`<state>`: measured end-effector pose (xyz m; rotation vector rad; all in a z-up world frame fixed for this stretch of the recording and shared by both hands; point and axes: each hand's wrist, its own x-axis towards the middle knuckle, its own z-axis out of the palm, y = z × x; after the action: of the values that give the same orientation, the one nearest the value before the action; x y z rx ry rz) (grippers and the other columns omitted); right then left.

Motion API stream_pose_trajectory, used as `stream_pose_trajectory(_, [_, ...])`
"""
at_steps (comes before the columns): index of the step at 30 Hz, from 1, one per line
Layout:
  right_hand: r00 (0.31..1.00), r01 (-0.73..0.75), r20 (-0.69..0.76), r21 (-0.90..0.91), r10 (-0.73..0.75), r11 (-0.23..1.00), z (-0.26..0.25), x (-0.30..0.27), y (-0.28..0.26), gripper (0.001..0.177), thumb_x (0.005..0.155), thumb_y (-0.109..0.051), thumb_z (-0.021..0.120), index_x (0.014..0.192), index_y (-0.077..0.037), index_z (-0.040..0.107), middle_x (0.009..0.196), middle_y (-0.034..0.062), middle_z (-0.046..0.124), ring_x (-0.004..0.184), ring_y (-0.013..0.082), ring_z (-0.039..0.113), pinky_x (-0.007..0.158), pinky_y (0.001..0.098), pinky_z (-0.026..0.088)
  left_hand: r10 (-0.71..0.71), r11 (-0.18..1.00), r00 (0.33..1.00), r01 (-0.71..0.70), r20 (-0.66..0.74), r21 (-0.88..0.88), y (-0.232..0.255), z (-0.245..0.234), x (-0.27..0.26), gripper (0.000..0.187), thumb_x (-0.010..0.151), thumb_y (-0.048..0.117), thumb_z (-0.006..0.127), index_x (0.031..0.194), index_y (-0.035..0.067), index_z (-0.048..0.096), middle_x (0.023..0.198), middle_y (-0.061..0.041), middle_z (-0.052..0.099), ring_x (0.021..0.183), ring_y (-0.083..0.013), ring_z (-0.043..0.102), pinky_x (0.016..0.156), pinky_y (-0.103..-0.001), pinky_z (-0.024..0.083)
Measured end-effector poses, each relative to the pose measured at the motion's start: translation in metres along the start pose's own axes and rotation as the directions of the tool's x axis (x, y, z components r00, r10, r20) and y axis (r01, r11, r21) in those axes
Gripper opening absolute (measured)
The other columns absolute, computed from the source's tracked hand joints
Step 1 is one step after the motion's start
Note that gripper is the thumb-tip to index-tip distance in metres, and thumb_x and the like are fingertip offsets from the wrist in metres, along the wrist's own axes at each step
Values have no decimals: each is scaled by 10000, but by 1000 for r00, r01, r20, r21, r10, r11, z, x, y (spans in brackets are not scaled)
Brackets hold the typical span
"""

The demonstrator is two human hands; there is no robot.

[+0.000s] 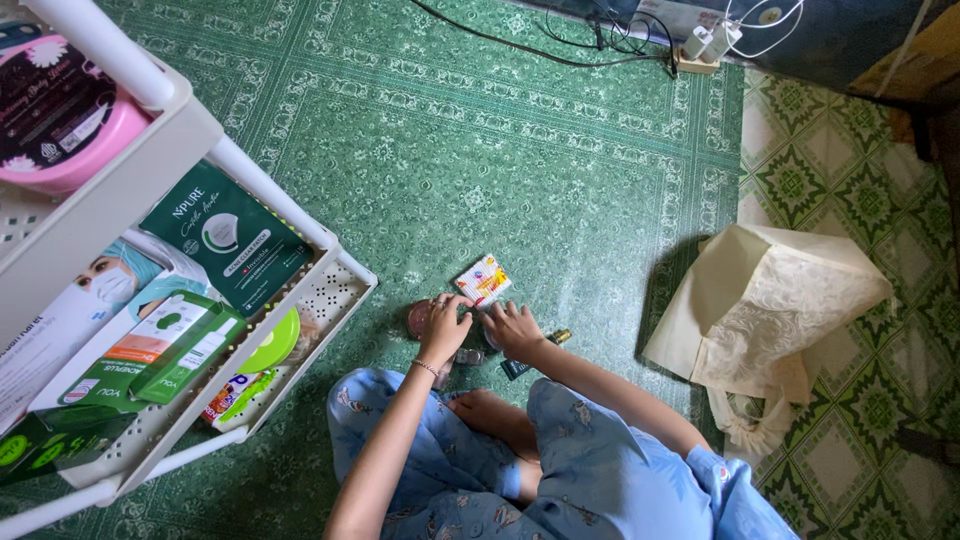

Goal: The person organizes beauty products by placing various bottles, tubes, and containers onto the middle shelf of a rolling plastic cart.

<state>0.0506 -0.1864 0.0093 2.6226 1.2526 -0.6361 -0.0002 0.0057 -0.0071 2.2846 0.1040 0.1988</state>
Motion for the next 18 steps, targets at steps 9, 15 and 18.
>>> stream_pose_trajectory(9, [995,-36,-81,267,60,963,-11,0,14,772,654,-172,818,1358,-129,503,1374,186,481,1257,401,501,920,478,560,-53,998,998,55,41,-38,-2,-5,-4,203,860,165,709,1058,130,678,1158,-153,610,1154,-368,568,1033,-479,427])
stream_pose_trajectory(15, [995,-79,-42,286,95,955,-54,-7,9,789,646,-223,824,1370,-170,517,1358,151,526,1269,380,542,925,479,583,-16,999,999,14,-49,-47,-7,-12,3,218,832,156,731,1045,149,691,1099,-130,642,1116,-348,593,1021,-475,435])
stream_pose_trajectory(18, [995,-68,-57,266,86,962,-80,-7,4,889,583,-219,871,1380,-162,479,1415,169,459,1281,397,493,857,514,579,-58,998,996,60,-62,32,2,-28,4,222,819,162,742,1037,177,702,1102,-109,662,1105,-341,594,990,-468,443])
